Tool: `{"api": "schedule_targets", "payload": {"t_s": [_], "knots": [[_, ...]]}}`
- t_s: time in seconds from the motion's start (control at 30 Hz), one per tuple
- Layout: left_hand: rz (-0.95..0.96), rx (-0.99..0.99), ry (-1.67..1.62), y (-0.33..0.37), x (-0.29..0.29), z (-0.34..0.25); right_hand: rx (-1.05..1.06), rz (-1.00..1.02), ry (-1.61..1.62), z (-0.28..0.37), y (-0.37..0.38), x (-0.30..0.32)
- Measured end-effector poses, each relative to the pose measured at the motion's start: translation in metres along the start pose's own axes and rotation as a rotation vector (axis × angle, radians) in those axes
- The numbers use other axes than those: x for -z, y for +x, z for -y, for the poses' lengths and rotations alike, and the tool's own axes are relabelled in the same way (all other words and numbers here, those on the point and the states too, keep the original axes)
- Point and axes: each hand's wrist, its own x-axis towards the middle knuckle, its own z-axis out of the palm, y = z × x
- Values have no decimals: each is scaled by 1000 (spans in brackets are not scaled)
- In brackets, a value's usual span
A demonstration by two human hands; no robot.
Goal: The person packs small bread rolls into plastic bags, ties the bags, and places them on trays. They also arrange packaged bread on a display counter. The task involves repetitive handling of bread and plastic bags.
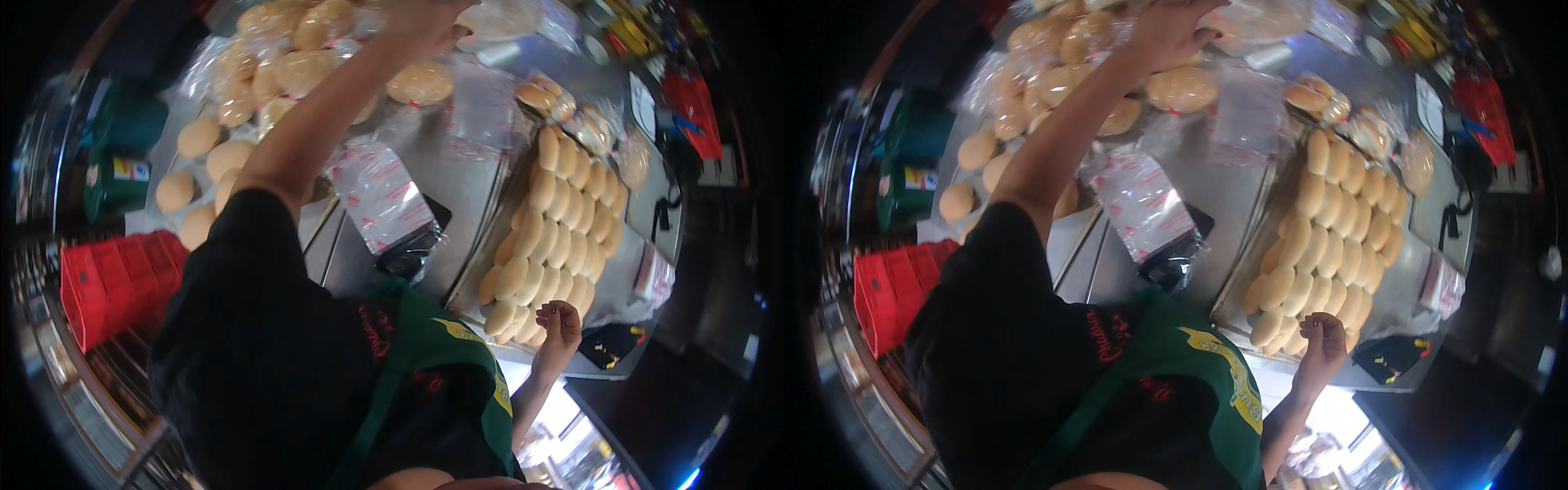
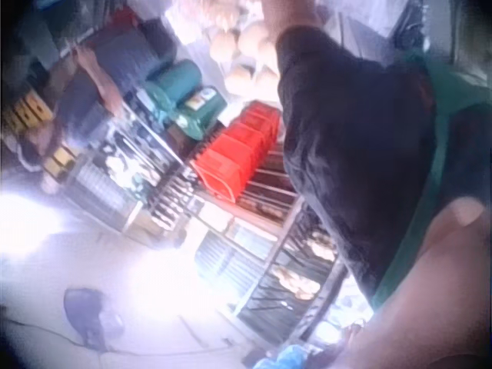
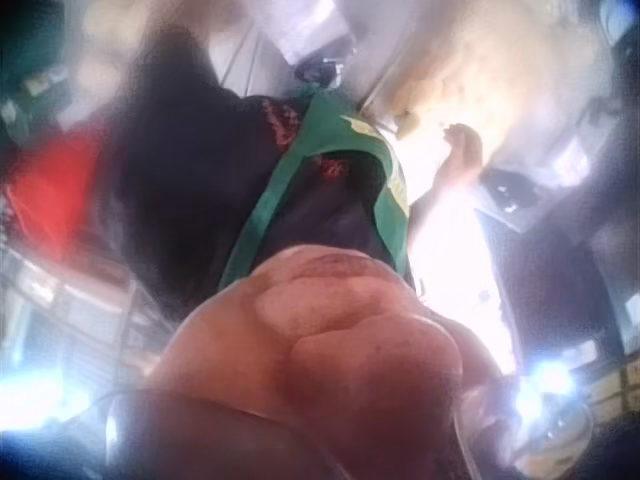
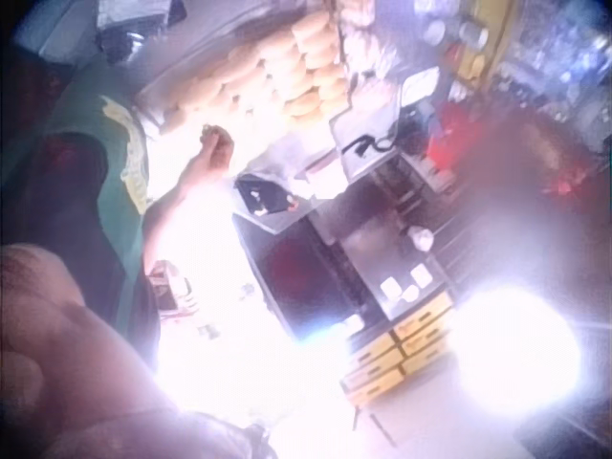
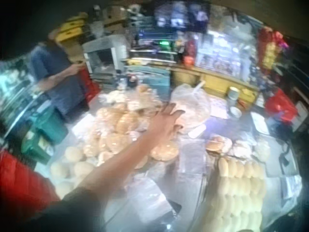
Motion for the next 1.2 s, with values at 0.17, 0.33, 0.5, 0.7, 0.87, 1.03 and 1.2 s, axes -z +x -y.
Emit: {"api": "schedule_targets", "payload": {"t_s": [0.17, 0.33, 0.5, 0.7, 0.87, 1.03, 1.2], "knots": [[-299, 463, 136, -172, 137, 73, -15, 215, 16, -7, 5, -19], [-66, 1050, 561, -404, 226, 88, 5, 550, 81, -23, 24, -54], [-174, 1756, 211, -570, 225, 11, 126, 966, 72, -26, 20, -138], [-682, 1945, -755, -581, 149, -36, 297, 1218, -152, -20, -58, -240], [-823, 1872, -655, -600, 152, -13, 1315, 657, -501, -7, -88, -323], [-1001, 1746, -800, -664, 211, 39, 1041, 655, -820, -28, -153, -411], [-851, 1680, -786, -734, 255, 105, 728, 488, -752, -60, -196, -439]]}}
